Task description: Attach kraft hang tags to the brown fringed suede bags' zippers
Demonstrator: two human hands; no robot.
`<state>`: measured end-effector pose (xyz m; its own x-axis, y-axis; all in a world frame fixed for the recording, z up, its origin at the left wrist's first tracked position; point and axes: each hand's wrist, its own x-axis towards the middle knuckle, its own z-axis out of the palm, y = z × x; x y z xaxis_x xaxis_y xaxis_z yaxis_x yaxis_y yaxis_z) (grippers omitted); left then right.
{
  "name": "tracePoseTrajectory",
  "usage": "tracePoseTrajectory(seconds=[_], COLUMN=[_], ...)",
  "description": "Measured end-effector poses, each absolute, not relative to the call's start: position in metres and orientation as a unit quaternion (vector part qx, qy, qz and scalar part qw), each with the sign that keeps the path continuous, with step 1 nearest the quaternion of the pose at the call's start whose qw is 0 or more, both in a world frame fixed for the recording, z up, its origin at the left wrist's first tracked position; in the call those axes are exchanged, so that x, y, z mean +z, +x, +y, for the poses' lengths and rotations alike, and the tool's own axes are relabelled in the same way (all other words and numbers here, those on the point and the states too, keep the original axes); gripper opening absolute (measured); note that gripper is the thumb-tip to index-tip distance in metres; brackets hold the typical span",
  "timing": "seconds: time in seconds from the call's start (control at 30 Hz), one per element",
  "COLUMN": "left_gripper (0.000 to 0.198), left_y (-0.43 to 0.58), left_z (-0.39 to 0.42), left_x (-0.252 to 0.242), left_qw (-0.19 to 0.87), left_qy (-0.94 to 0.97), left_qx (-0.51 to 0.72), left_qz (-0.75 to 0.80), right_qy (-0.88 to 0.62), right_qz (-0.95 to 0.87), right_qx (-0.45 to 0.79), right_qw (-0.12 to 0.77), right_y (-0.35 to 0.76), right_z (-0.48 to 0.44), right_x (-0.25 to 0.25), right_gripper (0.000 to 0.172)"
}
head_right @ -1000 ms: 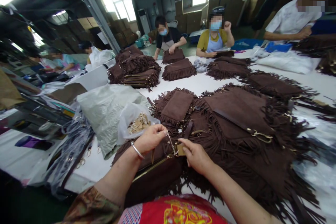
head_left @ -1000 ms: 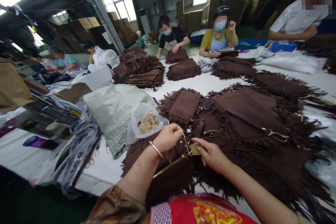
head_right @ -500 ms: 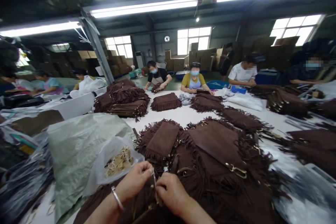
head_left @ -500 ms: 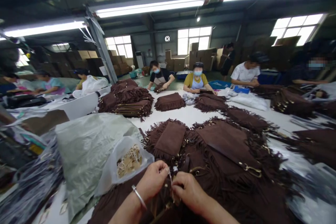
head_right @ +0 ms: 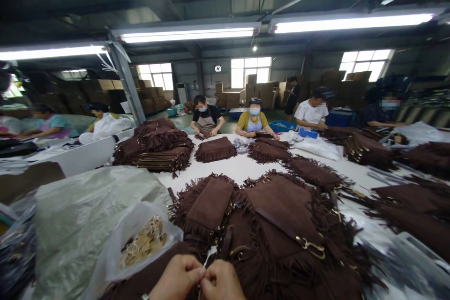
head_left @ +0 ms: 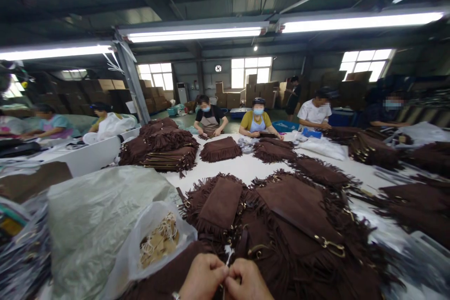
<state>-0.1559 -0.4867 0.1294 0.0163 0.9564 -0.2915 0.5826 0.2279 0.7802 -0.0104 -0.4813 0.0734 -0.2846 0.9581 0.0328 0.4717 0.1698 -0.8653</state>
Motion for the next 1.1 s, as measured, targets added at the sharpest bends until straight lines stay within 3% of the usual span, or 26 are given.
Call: tracePoseTrajectory(seconds=[0.23, 0.47, 0.77, 0.97, 1.1], left_gripper=[0.017, 0.022, 0.022, 0.02, 0.02], left_y=[-0.153, -0.159, -0.158, -0.165, -0.168], left_z=[-0.491, -0.491, -0.493, -0.492, -0.488], left_x=[0.144, 0.141, 0.148, 0.153, 0.153], left_qw=[0.383, 0.407, 0.435, 0.43, 0.46], left_qy=[0.587, 0.605, 0.612, 0.635, 0.628], left_qx=[0.222, 0.19, 0.144, 0.134, 0.193], left_qz=[0.678, 0.657, 0.645, 0.627, 0.598], right_qy=[-0.494, -0.459, -0.448, -0.472, -0.502], right_qz=[-0.69, -0.642, -0.592, -0.592, -0.619], right_qx=[0.419, 0.512, 0.575, 0.556, 0.485], right_qw=[0.323, 0.34, 0.344, 0.343, 0.359], right_y=[-0.004, 0.003, 0.009, 0.014, 0.01], right_z=[-0.481, -0.481, -0.483, -0.483, -0.482], right_x=[0.084, 0.091, 0.096, 0.098, 0.096], right_gripper=[0.024, 0.013, 0.014, 0.013, 0.015])
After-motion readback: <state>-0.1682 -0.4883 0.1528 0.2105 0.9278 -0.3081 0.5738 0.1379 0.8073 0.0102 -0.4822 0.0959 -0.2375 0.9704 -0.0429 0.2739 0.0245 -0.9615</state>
